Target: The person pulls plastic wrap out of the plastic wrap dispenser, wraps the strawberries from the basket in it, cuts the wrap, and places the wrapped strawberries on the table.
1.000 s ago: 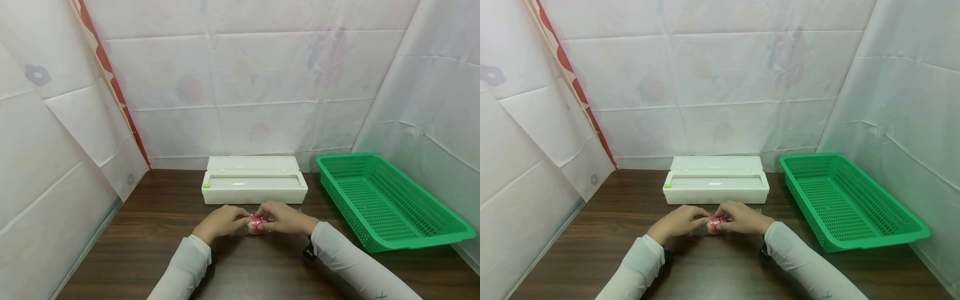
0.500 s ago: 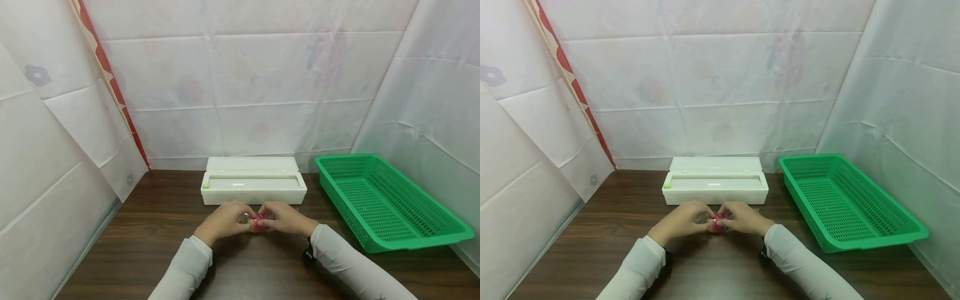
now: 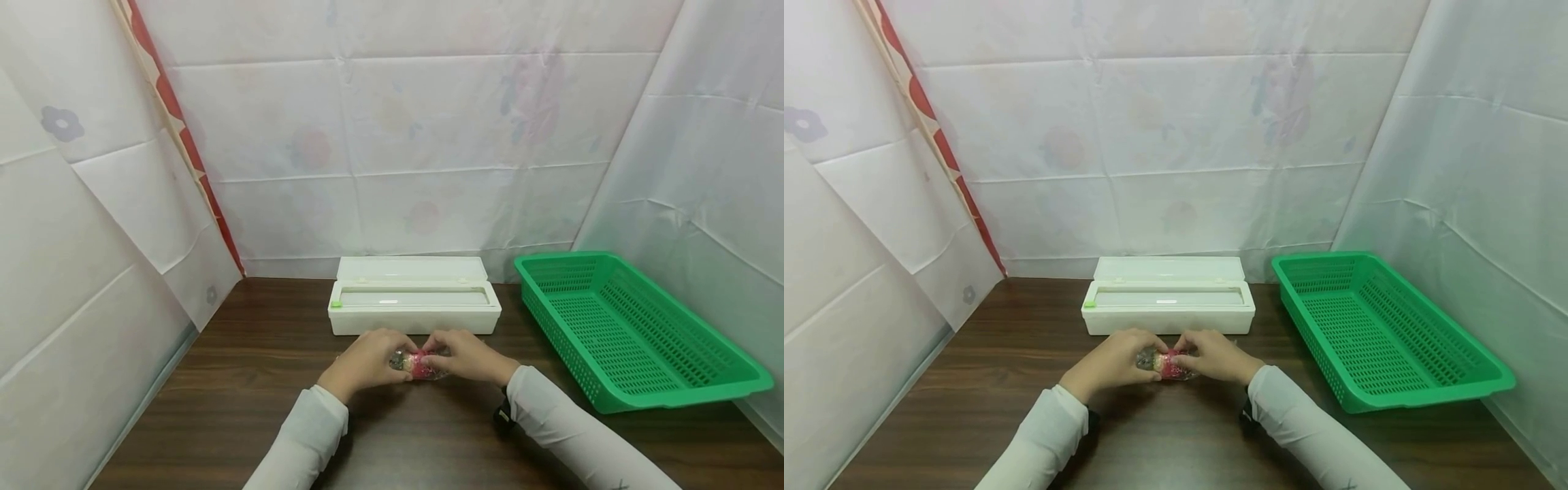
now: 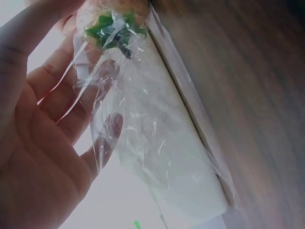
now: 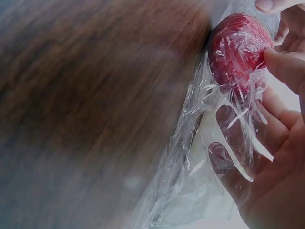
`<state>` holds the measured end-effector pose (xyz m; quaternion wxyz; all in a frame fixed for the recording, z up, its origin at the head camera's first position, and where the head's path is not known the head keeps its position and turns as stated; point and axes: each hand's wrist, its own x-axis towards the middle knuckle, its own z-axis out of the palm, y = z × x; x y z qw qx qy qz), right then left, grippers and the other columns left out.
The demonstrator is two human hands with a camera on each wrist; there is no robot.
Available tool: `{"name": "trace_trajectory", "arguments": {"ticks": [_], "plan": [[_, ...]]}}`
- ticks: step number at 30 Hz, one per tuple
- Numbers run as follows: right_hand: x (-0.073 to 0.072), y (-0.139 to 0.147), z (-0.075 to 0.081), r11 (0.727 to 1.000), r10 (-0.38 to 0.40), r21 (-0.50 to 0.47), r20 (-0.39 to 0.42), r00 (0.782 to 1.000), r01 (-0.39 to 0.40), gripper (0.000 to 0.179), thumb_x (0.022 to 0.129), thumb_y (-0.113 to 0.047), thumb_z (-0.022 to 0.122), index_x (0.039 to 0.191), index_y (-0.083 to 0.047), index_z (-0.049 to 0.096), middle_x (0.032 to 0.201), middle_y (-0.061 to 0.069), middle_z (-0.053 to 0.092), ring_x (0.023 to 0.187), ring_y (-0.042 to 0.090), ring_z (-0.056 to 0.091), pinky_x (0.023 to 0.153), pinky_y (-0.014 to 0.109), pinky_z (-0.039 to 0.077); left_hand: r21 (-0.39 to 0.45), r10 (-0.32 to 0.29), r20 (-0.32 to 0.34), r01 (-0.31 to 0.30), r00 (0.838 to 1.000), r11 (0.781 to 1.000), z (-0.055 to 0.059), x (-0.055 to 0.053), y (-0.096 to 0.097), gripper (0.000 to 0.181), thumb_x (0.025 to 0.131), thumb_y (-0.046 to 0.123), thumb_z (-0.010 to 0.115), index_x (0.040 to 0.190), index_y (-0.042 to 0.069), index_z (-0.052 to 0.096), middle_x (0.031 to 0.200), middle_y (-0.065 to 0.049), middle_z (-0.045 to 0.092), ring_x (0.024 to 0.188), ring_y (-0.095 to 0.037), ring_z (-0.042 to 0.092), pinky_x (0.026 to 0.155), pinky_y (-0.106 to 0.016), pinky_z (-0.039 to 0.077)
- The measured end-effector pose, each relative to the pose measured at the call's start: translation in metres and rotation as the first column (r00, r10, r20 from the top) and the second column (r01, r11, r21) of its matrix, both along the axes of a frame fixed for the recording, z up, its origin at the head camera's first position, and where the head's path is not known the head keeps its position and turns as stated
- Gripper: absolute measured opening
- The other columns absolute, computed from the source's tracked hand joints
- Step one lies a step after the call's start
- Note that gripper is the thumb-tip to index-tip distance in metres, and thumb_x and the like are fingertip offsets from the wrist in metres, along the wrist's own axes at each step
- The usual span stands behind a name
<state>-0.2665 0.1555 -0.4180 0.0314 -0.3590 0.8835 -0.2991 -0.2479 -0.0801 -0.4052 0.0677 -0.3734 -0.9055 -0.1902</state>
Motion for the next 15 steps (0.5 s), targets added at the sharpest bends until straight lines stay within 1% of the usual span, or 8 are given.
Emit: {"name": "trace_trajectory", "arguments": {"ticks": [4,6,11,15], "plan": [[0.0,-0.0016,-0.0003,1.0,-0.003,0.011,0.004,1.0,0.003,0.013,0.099,-0.029,0.067,0.103,-0.018,0.072,0.091,-0.015,0.067,0.078,0.005,0.057,0.069,0.026,0.051,-0.018,0.031,-0.009,-0.031,0.999,0.999,-0.0025,-0.001,0.0003,0.037,0.079,0.031,0.085,0.111,0.016,0.074,0.107,0.007,0.071,0.105,-0.013,0.064,0.092,-0.038,0.051],[-0.0001,-0.0021,-0.0005,1.0,-0.01,0.02,-0.003,1.0,0.01,0.015,0.099,-0.031,0.066,0.103,-0.018,0.073,0.092,-0.015,0.067,0.08,0.004,0.057,0.071,0.027,0.05,-0.021,0.045,-0.004,-0.045,0.999,0.999,-0.0033,-0.0013,0.0005,0.036,0.08,0.031,0.084,0.112,0.017,0.074,0.108,0.007,0.071,0.105,-0.013,0.064,0.092,-0.039,0.051],[-0.0001,-0.0015,0.0002,0.999,-0.009,0.038,-0.058,0.998,0.011,0.018,0.1,-0.029,0.065,0.105,-0.015,0.076,0.096,-0.011,0.067,0.09,0.008,0.06,0.079,0.031,0.051,-0.002,0.059,0.023,-0.059,0.998,0.998,-0.0045,-0.0013,0.0015,0.033,0.083,0.026,0.08,0.114,0.014,0.074,0.109,0.006,0.072,0.104,-0.014,0.065,0.093,-0.04,0.051],[0.0014,-0.0014,0.0012,0.996,0.01,0.086,-0.117,0.993,0.0,0.019,0.1,-0.024,0.065,0.106,-0.011,0.077,0.098,-0.007,0.068,0.094,0.012,0.062,0.083,0.035,0.051,-0.006,0.054,0.023,-0.054,0.998,0.999,-0.0059,0.0,0.003,0.033,0.085,0.024,0.074,0.116,0.012,0.073,0.109,0.003,0.072,0.102,-0.017,0.066,0.092,-0.04,0.051]]}}
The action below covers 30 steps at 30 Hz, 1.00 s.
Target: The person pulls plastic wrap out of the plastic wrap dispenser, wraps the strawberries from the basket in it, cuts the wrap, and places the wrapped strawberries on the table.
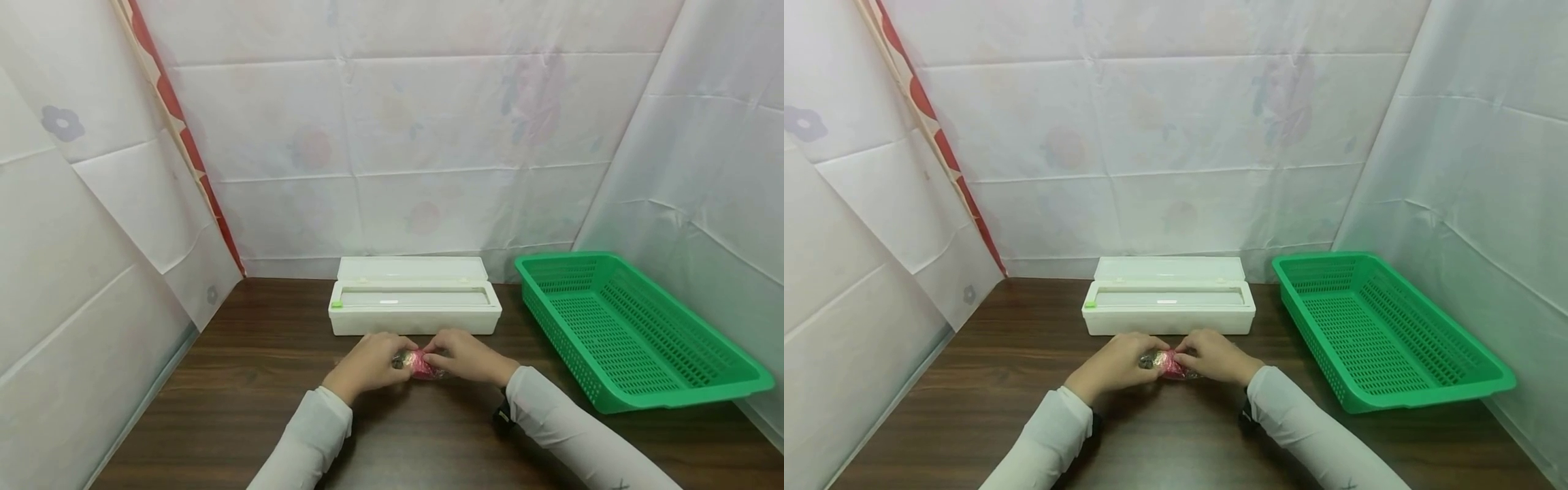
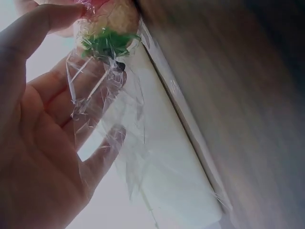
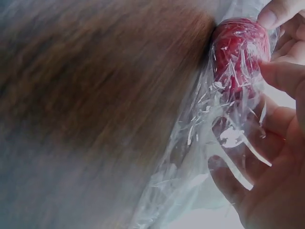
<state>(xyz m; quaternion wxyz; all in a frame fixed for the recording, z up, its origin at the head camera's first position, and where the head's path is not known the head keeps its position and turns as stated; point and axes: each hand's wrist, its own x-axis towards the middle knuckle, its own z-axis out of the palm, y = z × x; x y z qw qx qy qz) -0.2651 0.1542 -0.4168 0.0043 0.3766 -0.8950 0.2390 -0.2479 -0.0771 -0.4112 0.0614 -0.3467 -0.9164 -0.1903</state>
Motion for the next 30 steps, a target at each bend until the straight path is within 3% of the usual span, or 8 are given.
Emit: {"name": "trace_trajectory", "arguments": {"ticks": [4,9,17,23,30], "plan": [[0.003,-0.001,0.0,0.998,-0.017,0.054,-0.059,0.998,0.02,0.021,0.1,-0.024,0.064,0.11,-0.011,0.077,0.102,-0.005,0.07,0.097,0.013,0.063,0.087,0.038,0.052,-0.007,0.004,-0.01,-0.004,1.0,1.0,-0.002,0.002,0.001,0.033,0.088,0.027,0.071,0.117,0.011,0.073,0.108,0.001,0.073,0.099,-0.018,0.067,0.092,-0.043,0.051],[0.005,-0.002,0.001,0.996,-0.04,0.07,-0.077,0.996,0.046,0.027,0.1,-0.029,0.064,0.119,-0.012,0.074,0.111,-0.003,0.072,0.104,0.015,0.063,0.092,0.041,0.051,-0.009,0.005,-0.016,-0.005,1.0,1.0,-0.003,0.002,0.001,0.032,0.09,0.027,0.07,0.117,0.011,0.074,0.106,0.001,0.074,0.095,-0.016,0.067,0.09,-0.043,0.051],[0.013,-0.007,-0.002,0.975,-0.057,0.206,-0.107,0.993,0.079,0.054,0.094,-0.047,0.068,0.134,-0.009,0.064,0.116,-0.001,0.069,0.099,0.016,0.06,0.084,0.04,0.049,-0.038,0.019,0.013,-0.018,1.0,0.999,-0.003,0.0,-0.001,0.034,0.093,0.028,0.068,0.122,0.01,0.072,0.11,0.0,0.073,0.1,-0.019,0.067,0.093,-0.042,0.05],[0.017,-0.01,-0.002,0.968,-0.085,0.223,-0.143,0.986,0.116,0.051,0.094,-0.043,0.069,0.133,-0.01,0.064,0.119,0.001,0.069,0.104,0.02,0.06,0.087,0.044,0.048,-0.055,0.037,0.029,-0.035,0.999,0.998,-0.002,0.0,-0.001,0.036,0.096,0.031,0.067,0.125,0.011,0.07,0.115,-0.001,0.072,0.106,-0.02,0.066,0.097,-0.045,0.047],[0.013,-0.011,-0.001,0.966,-0.068,0.237,-0.149,0.986,0.103,0.048,0.094,-0.041,0.07,0.13,-0.01,0.066,0.113,0.002,0.07,0.101,0.02,0.061,0.086,0.045,0.049,-0.131,0.044,-0.051,-0.051,0.998,0.99,0.007,0.008,0.004,0.041,0.094,0.032,0.071,0.13,0.013,0.068,0.121,-0.001,0.07,0.115,-0.021,0.062,0.102,-0.048,0.042]]}}
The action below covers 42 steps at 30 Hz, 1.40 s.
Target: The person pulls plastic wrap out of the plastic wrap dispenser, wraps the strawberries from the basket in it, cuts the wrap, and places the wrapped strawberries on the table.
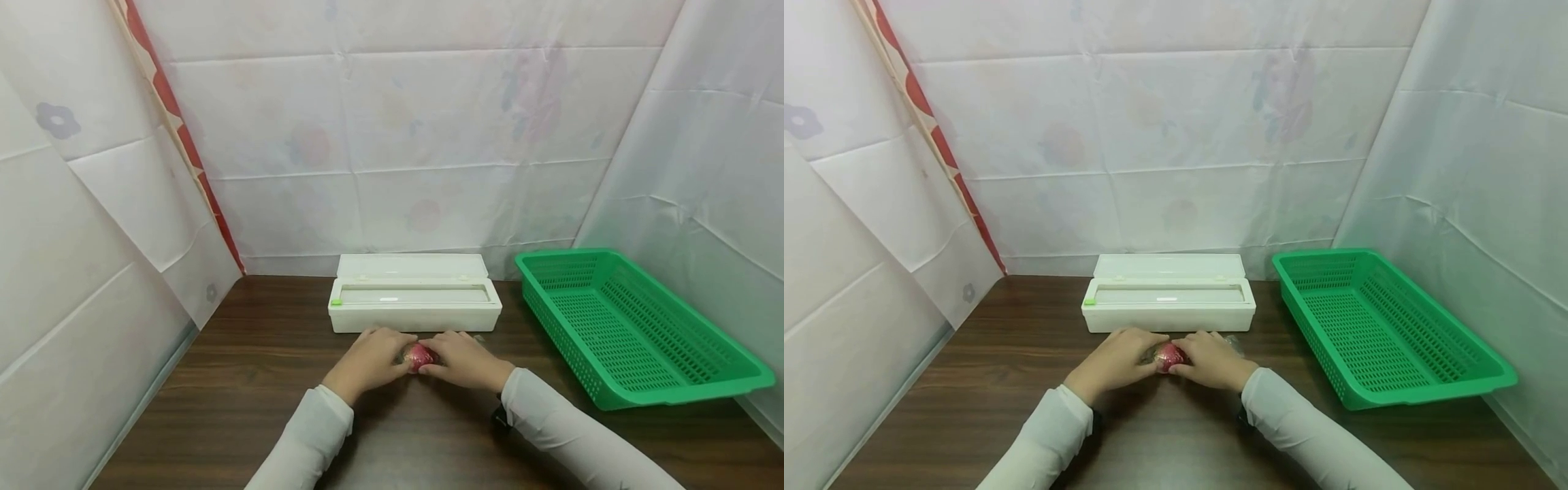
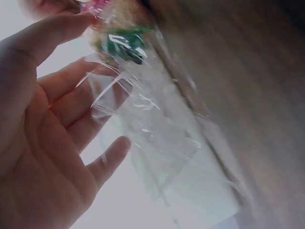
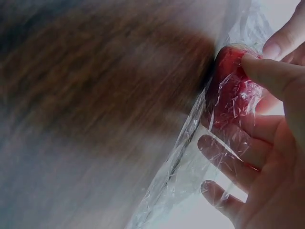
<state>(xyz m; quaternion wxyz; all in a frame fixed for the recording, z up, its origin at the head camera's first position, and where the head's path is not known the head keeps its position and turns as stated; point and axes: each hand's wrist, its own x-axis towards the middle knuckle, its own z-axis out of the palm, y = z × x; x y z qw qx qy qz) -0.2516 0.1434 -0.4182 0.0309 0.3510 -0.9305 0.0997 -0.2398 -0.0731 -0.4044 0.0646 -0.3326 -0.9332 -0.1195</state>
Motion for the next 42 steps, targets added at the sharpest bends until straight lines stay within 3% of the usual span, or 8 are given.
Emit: {"name": "trace_trajectory", "arguments": {"ticks": [6,14,18,26,31,35,42], "plan": [[-0.002,-0.001,-0.001,1.0,-0.015,-0.011,0.037,0.999,0.015,0.048,0.097,-0.04,0.067,0.133,-0.009,0.065,0.113,0.003,0.069,0.101,0.02,0.061,0.085,0.044,0.049,-0.078,0.01,-0.039,-0.013,0.999,0.997,0.004,0.008,0.003,0.046,0.091,0.034,0.075,0.13,0.011,0.067,0.122,-0.001,0.069,0.114,-0.023,0.062,0.1,-0.047,0.045],[-0.003,-0.002,-0.002,0.999,-0.026,-0.018,0.055,0.998,0.027,0.049,0.098,-0.039,0.066,0.134,-0.007,0.064,0.115,0.004,0.069,0.101,0.019,0.061,0.086,0.043,0.049,-0.16,0.056,-0.075,-0.067,0.996,0.985,0.0,0.01,0.008,0.052,0.094,0.038,0.07,0.136,0.007,0.063,0.124,-0.004,0.069,0.11,-0.024,0.063,0.098,-0.045,0.046],[-0.003,-0.002,-0.002,0.999,-0.025,-0.023,0.066,0.998,0.027,0.05,0.097,-0.04,0.066,0.134,-0.006,0.063,0.119,0.006,0.068,0.106,0.022,0.061,0.091,0.046,0.049,-0.176,0.075,-0.061,-0.084,0.995,0.981,-0.004,0.01,0.007,0.055,0.096,0.039,0.067,0.138,0.004,0.06,0.124,-0.007,0.068,0.11,-0.024,0.064,0.097,-0.044,0.047],[-0.002,0.0,-0.002,1.0,0.002,-0.004,0.055,0.998,-0.002,0.052,0.098,-0.039,0.065,0.138,-0.005,0.06,0.12,0.006,0.068,0.108,0.021,0.062,0.091,0.045,0.05,-0.143,0.086,-0.006,-0.086,0.996,0.986,-0.011,0.007,0.006,0.043,0.098,0.04,0.064,0.126,0.006,0.062,0.113,-0.007,0.068,0.105,-0.024,0.064,0.093,-0.045,0.049],[0.001,0.002,-0.001,1.0,0.023,-0.016,0.063,0.998,-0.022,0.056,0.099,-0.04,0.063,0.141,-0.003,0.056,0.122,0.006,0.066,0.111,0.021,0.061,0.092,0.046,0.05,-0.118,0.078,0.037,-0.073,0.996,0.99,-0.011,0.004,0.003,0.044,0.099,0.041,0.063,0.127,0.008,0.061,0.117,-0.005,0.066,0.109,-0.022,0.061,0.096,-0.045,0.046],[0.002,0.004,0.0,0.996,0.041,-0.074,-0.001,0.999,-0.041,0.057,0.1,-0.041,0.062,0.143,-0.004,0.054,0.125,0.007,0.065,0.114,0.023,0.059,0.097,0.048,0.047,-0.048,0.066,0.033,-0.065,0.997,0.997,-0.006,0.001,-0.002,0.042,0.098,0.041,0.064,0.127,0.01,0.06,0.12,-0.002,0.064,0.114,-0.022,0.058,0.1,-0.046,0.043],[0.001,0.006,0.015,0.985,0.06,-0.151,-0.131,0.99,-0.08,0.061,0.096,-0.035,0.068,0.144,-0.001,0.052,0.125,0.009,0.065,0.114,0.025,0.06,0.1,0.049,0.046,0.071,0.044,-0.022,-0.042,0.999,0.997,0.003,-0.005,-0.01,0.047,0.099,0.044,0.062,0.13,0.009,0.058,0.125,-0.003,0.063,0.121,-0.02,0.056,0.104,-0.046,0.039]]}}
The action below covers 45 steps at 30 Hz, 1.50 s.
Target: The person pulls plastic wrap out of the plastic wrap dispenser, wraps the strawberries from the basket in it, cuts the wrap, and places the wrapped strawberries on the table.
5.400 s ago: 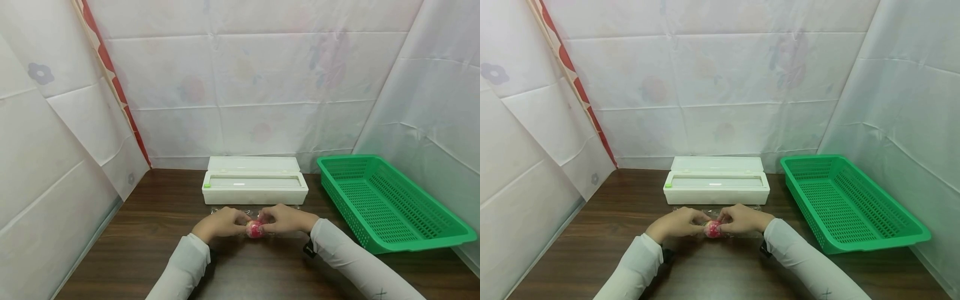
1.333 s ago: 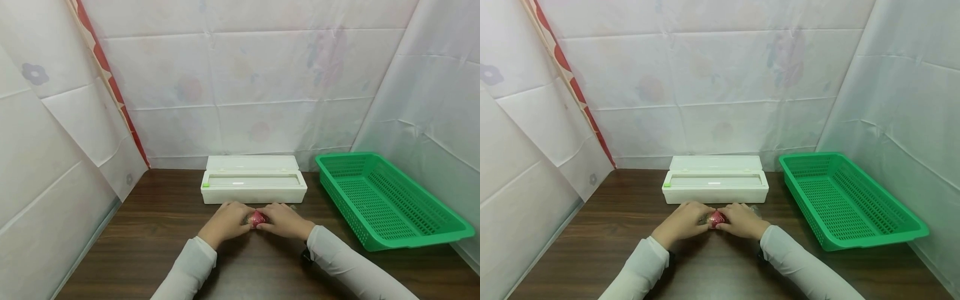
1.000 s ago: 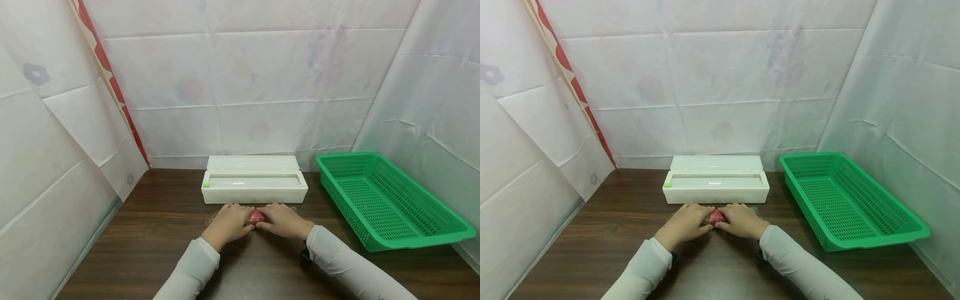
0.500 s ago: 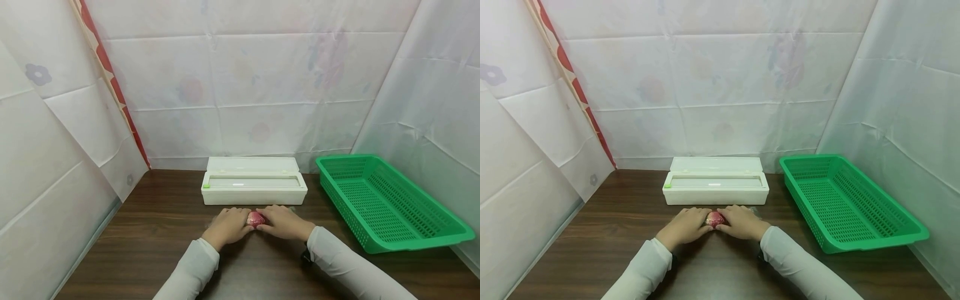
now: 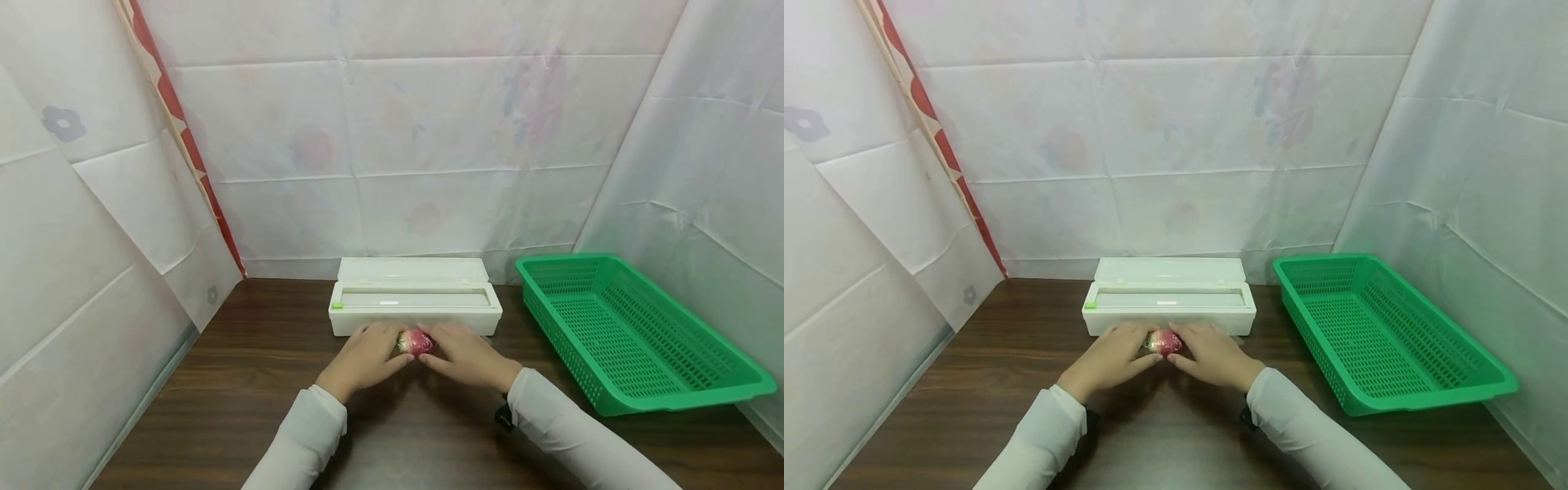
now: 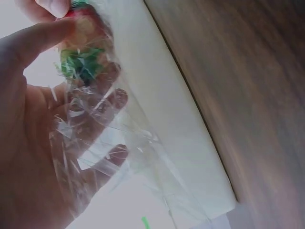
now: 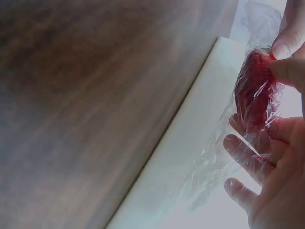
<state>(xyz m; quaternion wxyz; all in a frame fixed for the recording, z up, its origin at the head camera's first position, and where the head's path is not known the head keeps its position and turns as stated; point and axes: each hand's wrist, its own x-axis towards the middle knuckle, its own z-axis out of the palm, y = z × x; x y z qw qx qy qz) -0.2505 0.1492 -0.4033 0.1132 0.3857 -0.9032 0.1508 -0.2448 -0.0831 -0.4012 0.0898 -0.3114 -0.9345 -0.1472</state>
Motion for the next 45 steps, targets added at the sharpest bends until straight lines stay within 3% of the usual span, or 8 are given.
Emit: {"name": "trace_trajectory", "arguments": {"ticks": [7,13,22,26,36,42,45], "plan": [[0.0,-0.004,0.004,0.997,-0.068,0.03,-0.135,0.989,0.073,0.069,0.085,-0.023,0.079,0.143,-0.001,0.05,0.127,0.01,0.063,0.117,0.027,0.058,0.102,0.05,0.043,0.087,-0.014,-0.025,0.016,1.0,0.996,0.009,0.0,-0.002,0.048,0.098,0.047,0.061,0.131,0.011,0.059,0.123,0.001,0.064,0.118,-0.016,0.056,0.104,-0.045,0.038],[-0.001,-0.01,0.004,0.991,-0.13,0.0,-0.306,0.943,0.137,0.057,0.082,-0.014,0.081,0.132,-0.003,0.058,0.115,0.009,0.067,0.108,0.028,0.062,0.1,0.05,0.045,0.126,-0.017,-0.044,0.022,0.999,0.992,0.016,0.003,0.0,0.051,0.098,0.047,0.061,0.134,0.012,0.058,0.119,0.002,0.064,0.113,-0.017,0.056,0.103,-0.045,0.039],[-0.003,-0.011,0.0,0.979,-0.201,-0.045,-0.393,0.897,0.2,0.037,0.083,-0.015,0.078,0.116,-0.005,0.064,0.107,0.008,0.067,0.104,0.028,0.062,0.096,0.051,0.045,0.126,-0.009,-0.083,0.02,0.996,0.992,0.022,0.005,0.001,0.05,0.097,0.048,0.062,0.131,0.011,0.059,0.12,0.0,0.065,0.113,-0.019,0.057,0.107,-0.044,0.036],[-0.004,-0.009,-0.003,0.974,-0.228,-0.092,-0.366,0.903,0.208,0.03,0.085,-0.014,0.075,0.111,-0.004,0.064,0.104,0.008,0.066,0.103,0.028,0.062,0.095,0.051,0.045,0.125,-0.007,-0.085,0.017,0.996,0.992,0.023,0.005,0.001,0.052,0.097,0.048,0.062,0.131,0.01,0.059,0.12,0.0,0.065,0.113,-0.019,0.057,0.106,-0.045,0.036],[-0.005,-0.011,-0.004,0.93,-0.267,-0.298,-0.152,0.952,0.213,0.014,0.097,-0.005,0.056,0.11,-0.006,0.062,0.108,0.006,0.066,0.104,0.026,0.06,0.092,0.051,0.044,0.202,0.008,-0.09,0.011,0.996,0.979,0.024,0.005,0.001,0.052,0.097,0.046,0.063,0.134,0.01,0.058,0.119,0.0,0.065,0.114,-0.018,0.057,0.104,-0.048,0.038],[-0.005,-0.016,-0.007,0.89,-0.271,-0.406,-0.11,0.956,0.205,0.018,0.099,-0.003,0.048,0.11,-0.005,0.062,0.107,0.008,0.066,0.104,0.028,0.06,0.089,0.049,0.044,0.235,0.004,-0.11,0.022,0.994,0.972,0.026,0.006,0.004,0.051,0.098,0.047,0.063,0.134,0.012,0.058,0.119,0.001,0.065,0.116,-0.019,0.057,0.105,-0.049,0.038],[-0.004,-0.017,-0.008,0.889,-0.299,-0.394,-0.11,0.948,0.235,0.018,0.1,-0.006,0.049,0.112,-0.003,0.062,0.106,0.008,0.065,0.103,0.028,0.06,0.088,0.048,0.045,0.232,0.007,-0.124,0.022,0.992,0.972,0.026,0.006,0.004,0.051,0.098,0.048,0.062,0.134,0.012,0.058,0.119,0.001,0.065,0.114,-0.018,0.058,0.105,-0.048,0.038]]}}
